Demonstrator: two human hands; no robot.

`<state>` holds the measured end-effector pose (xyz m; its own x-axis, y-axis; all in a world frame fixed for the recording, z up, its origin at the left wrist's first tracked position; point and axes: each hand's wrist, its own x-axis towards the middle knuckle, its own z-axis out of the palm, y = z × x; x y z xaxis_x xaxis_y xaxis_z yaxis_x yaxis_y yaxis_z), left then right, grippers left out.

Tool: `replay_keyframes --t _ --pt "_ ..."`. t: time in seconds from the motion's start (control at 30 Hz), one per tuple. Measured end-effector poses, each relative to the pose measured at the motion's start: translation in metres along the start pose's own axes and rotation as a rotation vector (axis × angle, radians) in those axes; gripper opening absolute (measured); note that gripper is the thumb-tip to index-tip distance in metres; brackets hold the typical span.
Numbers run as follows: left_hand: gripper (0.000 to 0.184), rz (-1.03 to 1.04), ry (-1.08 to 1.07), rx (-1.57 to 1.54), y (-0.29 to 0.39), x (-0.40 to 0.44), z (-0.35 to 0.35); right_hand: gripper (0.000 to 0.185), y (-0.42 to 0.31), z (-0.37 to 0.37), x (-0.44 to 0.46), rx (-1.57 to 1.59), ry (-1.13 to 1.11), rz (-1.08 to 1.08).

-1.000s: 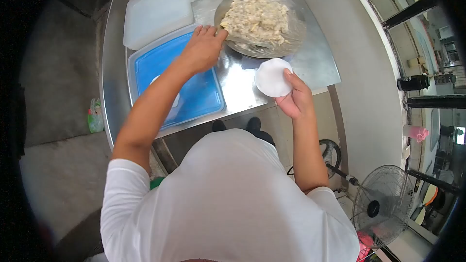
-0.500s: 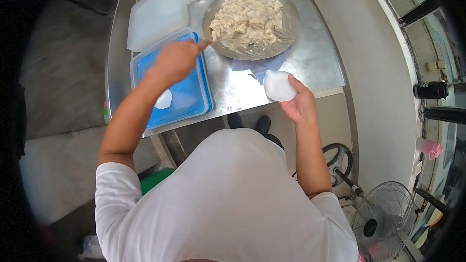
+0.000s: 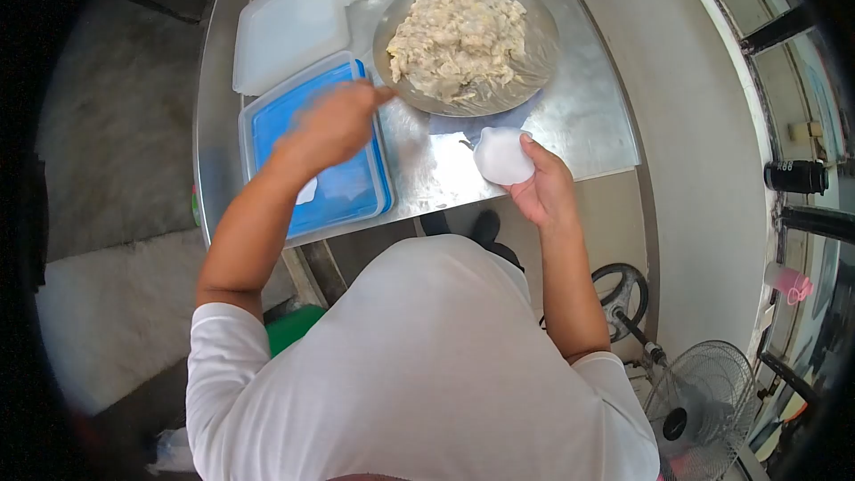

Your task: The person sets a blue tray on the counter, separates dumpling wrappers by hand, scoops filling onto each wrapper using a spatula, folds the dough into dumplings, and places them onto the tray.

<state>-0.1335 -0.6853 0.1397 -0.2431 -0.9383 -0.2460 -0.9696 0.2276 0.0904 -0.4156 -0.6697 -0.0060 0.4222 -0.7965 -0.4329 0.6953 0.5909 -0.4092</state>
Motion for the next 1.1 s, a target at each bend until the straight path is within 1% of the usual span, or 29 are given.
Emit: replay_keyframes --t 0.03,0.1,0.13,0.2,0.33,0.4,0.43,0.5,0.53,0.57,0.63,0.77,0.83,0.87,0.93,0.97,1.03,1.07,1.1 --pt "0.052 0.003 -0.003 -0.002 -0.002 0.003 -0.001 0.042 0.0 -0.001 0.0 -0.006 -0.008 -0.003" --pt "0.049 -0.08 0.067 -0.031 -0.004 0.007 -0.007 0.042 0.002 0.0 0.001 -0.012 -0.015 -0.004" --pt "0.049 -0.082 0.068 -0.033 -0.003 0.007 -0.004 0.042 0.002 0.003 0.001 -0.009 0.003 0.004" --pt "0.047 0.039 0.061 0.029 0.002 0.008 0.005 0.042 0.001 0.006 0.004 -0.008 0.023 0.009" --pt "0.046 -0.005 0.1 -0.099 -0.006 0.011 -0.003 0.042 0.0 0.007 0.004 -0.008 -0.016 -0.001" --pt "0.047 0.041 -0.045 0.036 -0.002 0.014 0.004 0.041 -0.002 0.011 0.007 -0.006 -0.026 0.003" --pt "0.047 0.048 -0.044 0.038 -0.001 0.015 0.002 0.041 -0.003 0.013 0.008 -0.012 -0.014 -0.013" --pt "0.049 -0.019 -0.056 -0.07 0.002 0.008 -0.002 0.041 -0.002 0.01 0.006 -0.015 0.009 -0.021" --pt "0.052 -0.023 0.103 -0.132 -0.005 0.005 0.002 0.042 -0.003 0.008 0.007 -0.037 0.006 -0.015" --pt "0.052 -0.018 0.102 -0.129 -0.006 0.008 0.002 0.044 -0.004 0.007 0.007 -0.057 0.004 -0.012" --pt "0.054 0.01 -0.029 0.009 -0.007 0.012 0.002 0.043 -0.002 0.006 0.008 -0.048 0.005 -0.01" --pt "0.054 0.023 -0.071 -0.037 0.004 0.01 -0.003 0.039 -0.003 0.012 0.008 -0.023 0.024 -0.036" --pt "0.05 -0.087 -0.172 -0.01 0.004 0.015 -0.009 0.04 -0.004 0.015 0.007 -0.001 0.021 -0.031" --pt "0.05 -0.083 -0.172 -0.011 0.003 0.016 -0.003 0.041 -0.005 0.017 0.008 0.018 0.016 -0.02" --pt "0.045 0.049 -0.08 -0.144 -0.002 0.019 0.012 0.042 -0.005 0.022 0.01 0.061 0.011 -0.028" --pt "0.045 0.06 -0.085 -0.146 -0.006 0.018 0.014 0.043 -0.006 0.024 0.01 0.1 0.003 -0.031" --pt "0.04 0.068 -0.157 -0.528 -0.004 0.014 0.011 0.044 -0.01 0.031 0.012 0.148 -0.016 -0.061" --pt "0.04 0.083 -0.166 -0.527 0.001 0.009 0.021 0.045 -0.012 0.034 0.012 0.193 -0.043 -0.082" --pt "0.04 0.177 -0.057 -0.509 0.007 0.001 0.038 0.045 -0.015 0.039 0.01 0.198 -0.032 -0.093"
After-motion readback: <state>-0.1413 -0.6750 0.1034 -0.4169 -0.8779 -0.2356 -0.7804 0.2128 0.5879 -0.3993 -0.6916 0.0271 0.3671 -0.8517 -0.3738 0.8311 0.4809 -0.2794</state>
